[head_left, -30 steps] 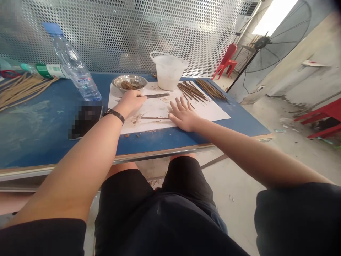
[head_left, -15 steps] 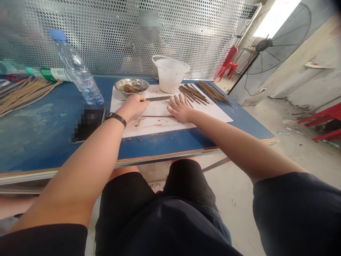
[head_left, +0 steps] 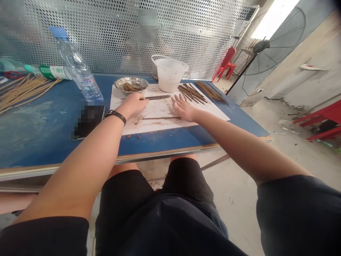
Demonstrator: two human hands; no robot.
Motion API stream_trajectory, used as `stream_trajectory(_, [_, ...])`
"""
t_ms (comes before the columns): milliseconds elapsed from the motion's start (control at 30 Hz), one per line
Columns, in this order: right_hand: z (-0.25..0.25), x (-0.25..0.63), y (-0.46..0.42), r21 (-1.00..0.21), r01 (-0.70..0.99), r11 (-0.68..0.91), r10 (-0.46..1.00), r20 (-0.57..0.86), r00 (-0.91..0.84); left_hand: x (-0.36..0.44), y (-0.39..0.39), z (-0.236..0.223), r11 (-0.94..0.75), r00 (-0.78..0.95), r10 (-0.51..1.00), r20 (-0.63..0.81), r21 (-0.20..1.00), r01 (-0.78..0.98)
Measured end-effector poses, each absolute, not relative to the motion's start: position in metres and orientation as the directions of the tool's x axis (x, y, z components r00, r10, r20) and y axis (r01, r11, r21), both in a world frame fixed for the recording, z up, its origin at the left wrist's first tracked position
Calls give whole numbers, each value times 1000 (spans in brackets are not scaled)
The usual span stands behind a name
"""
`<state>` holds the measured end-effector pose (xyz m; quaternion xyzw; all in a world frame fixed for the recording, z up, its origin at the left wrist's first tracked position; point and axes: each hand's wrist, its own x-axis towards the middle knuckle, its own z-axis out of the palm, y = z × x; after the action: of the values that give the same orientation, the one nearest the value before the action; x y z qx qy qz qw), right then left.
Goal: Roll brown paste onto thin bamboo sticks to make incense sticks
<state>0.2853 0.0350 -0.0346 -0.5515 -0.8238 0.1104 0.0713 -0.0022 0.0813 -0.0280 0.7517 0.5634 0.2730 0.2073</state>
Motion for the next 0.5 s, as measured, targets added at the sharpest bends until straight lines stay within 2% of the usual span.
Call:
stream_trajectory(100, [-10,295,61,-350,878,326,945,95,-313,-2,79,-25,-260,224,965,138,625,736])
stream_trajectory(233, [-2,295,69,-256,915,313,950,103,-296,-1,79,-25,-239,201,971,132,628,741])
stream_trajectory(400, [-41,287,54,-137,917,375,926,8,-377,0,81,-28,-260,200,966,166,616,743])
stream_trajectory(500, [-56,292,38,-135,913,386,921,-5,-390,-2,83,-30,-276,213,961,176,606,746])
